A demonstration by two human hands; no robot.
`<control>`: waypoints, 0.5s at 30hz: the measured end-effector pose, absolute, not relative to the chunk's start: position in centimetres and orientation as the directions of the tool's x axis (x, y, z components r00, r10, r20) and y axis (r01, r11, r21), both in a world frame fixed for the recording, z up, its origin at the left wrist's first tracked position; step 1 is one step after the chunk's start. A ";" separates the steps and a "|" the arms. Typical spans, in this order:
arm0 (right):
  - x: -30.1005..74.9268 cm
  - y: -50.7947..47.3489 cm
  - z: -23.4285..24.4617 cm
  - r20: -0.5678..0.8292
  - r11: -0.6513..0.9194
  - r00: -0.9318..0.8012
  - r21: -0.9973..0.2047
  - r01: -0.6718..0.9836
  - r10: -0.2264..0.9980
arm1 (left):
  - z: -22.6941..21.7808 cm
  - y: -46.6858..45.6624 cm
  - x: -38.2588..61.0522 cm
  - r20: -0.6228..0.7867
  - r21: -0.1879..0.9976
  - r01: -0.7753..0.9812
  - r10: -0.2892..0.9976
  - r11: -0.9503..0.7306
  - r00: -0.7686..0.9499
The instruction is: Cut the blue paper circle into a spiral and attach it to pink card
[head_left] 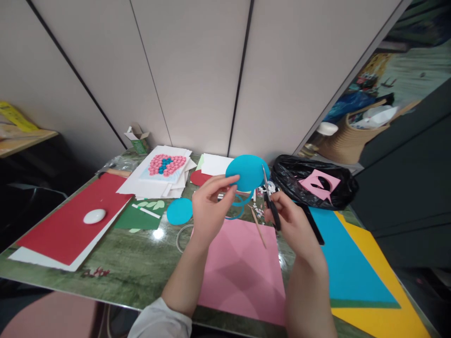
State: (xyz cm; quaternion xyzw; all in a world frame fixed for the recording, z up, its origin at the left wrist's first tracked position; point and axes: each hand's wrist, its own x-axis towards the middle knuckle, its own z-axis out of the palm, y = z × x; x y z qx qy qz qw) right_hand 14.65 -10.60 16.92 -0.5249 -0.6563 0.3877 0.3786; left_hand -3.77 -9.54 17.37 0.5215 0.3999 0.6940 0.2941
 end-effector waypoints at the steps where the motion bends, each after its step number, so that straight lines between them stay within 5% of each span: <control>1: 14.7 -10.6 16.9 0.089 0.148 -0.164 -0.908 0.393 0.982 | 17.4 -9.5 -3.8 0.492 0.860 0.014 0.821 -0.511 -0.288; 15: 14.8 -10.6 16.8 0.079 0.151 -0.188 -0.903 0.402 0.979 | 17.2 -9.3 -3.9 0.526 0.833 0.005 0.788 -0.554 -0.319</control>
